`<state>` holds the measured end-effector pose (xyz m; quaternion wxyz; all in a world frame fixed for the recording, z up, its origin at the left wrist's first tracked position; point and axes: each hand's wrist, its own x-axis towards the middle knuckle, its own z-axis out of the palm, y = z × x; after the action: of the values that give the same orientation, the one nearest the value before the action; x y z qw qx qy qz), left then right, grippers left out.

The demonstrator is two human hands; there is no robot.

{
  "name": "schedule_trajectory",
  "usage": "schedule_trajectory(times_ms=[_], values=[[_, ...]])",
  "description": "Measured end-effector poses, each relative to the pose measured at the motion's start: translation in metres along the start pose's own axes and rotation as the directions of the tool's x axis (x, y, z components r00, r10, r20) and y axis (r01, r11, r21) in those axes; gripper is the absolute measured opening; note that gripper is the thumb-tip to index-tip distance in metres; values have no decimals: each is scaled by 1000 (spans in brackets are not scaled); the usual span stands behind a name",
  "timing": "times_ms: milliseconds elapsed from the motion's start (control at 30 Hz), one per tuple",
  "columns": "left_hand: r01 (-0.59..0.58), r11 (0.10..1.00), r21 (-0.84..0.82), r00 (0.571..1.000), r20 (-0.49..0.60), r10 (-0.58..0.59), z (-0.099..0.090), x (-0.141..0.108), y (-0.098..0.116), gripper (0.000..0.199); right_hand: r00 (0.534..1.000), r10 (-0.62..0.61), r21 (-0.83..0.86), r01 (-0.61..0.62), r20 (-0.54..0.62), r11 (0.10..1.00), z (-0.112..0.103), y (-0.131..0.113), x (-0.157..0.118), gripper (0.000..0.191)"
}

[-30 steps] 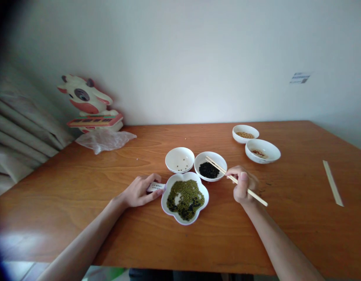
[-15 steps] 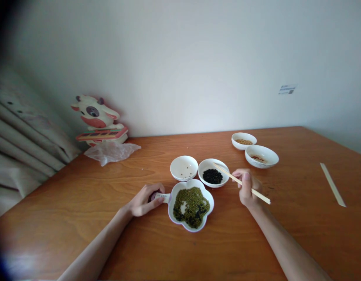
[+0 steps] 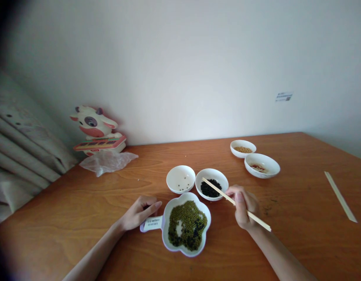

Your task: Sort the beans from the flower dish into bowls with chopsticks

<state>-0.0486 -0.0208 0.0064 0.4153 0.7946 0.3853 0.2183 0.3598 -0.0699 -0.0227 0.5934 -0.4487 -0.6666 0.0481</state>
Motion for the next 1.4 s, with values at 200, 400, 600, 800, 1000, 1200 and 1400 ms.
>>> schedule_trajectory(times_ms=[200, 400, 600, 800, 1000, 1200, 1400], values=[[114, 987, -111, 989, -86, -124, 4, 4, 6, 51, 997, -65, 62, 63, 36, 996, 8, -14, 3, 31], [127, 991, -47, 992, -3, -128, 5, 29, 17, 56, 988, -154, 198, 150, 8, 969, 8, -33, 8, 39], [42, 994, 96, 983, 172, -58, 3, 42, 22, 56, 986, -163, 311, 164, -31, 936, 7, -44, 32, 50], [-73, 982, 175, 986, 159, 46, 2, 38, 14, 52, 945, -229, 367, 133, 233, 921, 28, -52, 51, 44], [-249, 905, 344, 968, 124, 219, 7, 25, 12, 40, 969, -171, 426, 80, 180, 901, 31, -47, 24, 45], [-320, 824, 467, 947, 136, 291, 11, 21, 15, 23, 931, -253, 433, 119, 264, 893, 19, -58, 10, 43], [-290, 740, 606, 950, 87, 301, 17, 13, 23, 18, 891, -329, 358, 209, 314, 910, 21, -62, 18, 41]])
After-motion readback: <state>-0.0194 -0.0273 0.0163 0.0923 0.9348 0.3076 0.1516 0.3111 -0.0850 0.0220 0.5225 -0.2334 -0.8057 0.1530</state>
